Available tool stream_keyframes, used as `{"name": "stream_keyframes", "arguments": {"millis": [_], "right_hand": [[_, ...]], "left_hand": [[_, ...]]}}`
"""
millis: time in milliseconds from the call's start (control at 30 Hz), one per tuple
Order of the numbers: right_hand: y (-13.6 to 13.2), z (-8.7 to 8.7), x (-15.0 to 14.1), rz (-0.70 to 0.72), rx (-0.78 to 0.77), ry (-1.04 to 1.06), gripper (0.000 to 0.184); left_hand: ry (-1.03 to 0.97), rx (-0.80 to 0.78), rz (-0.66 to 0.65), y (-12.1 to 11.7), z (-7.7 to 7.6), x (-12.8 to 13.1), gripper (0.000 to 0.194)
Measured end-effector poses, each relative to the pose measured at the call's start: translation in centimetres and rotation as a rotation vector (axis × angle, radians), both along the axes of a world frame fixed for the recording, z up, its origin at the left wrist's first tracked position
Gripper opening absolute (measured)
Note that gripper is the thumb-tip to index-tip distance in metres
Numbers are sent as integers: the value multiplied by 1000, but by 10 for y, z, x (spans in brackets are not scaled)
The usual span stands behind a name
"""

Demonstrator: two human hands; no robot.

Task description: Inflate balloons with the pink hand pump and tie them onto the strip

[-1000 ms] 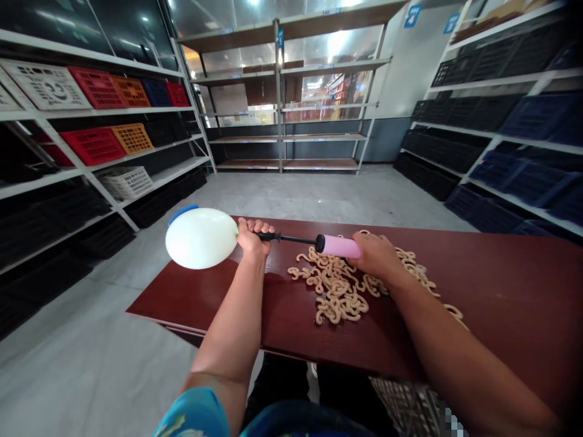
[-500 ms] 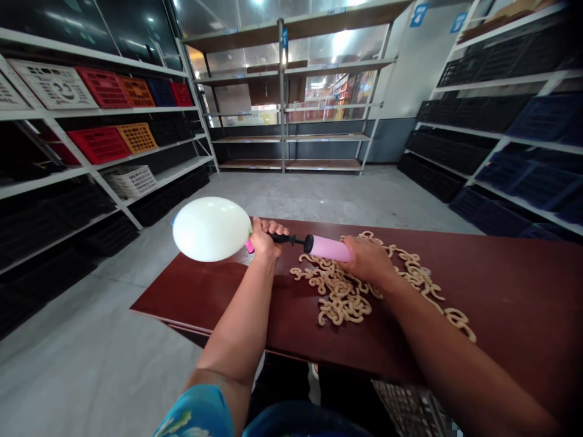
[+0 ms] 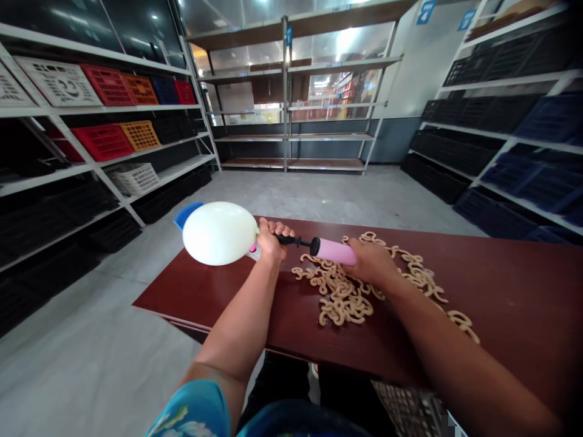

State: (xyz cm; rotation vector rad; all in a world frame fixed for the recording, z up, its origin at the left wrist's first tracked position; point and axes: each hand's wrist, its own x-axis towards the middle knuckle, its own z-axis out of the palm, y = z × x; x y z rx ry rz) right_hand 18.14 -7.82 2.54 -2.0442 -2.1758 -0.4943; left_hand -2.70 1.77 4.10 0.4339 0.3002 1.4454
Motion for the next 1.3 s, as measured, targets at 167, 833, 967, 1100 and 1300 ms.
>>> {"name": "stream_keyframes", "arguments": {"millis": [167,833,967,1100,1300], "right_hand": [[0,-1,-15,11,19,29,32],[1,-1,-1,0,26,-18,35],[1,-4,-13,6,34,24,38],[3,-3,-7,34,37,57,36],[5,3,26,-24,-27,42,26]], "left_hand": [[22,30,-43,-11,1,13,44],[-6,-45,13,-5,4,5,41],[26,-28,-24,-13,6,16,42],[31,-21,11,-9,9,7,41],[13,-59,145,12,12,-27,40]]}}
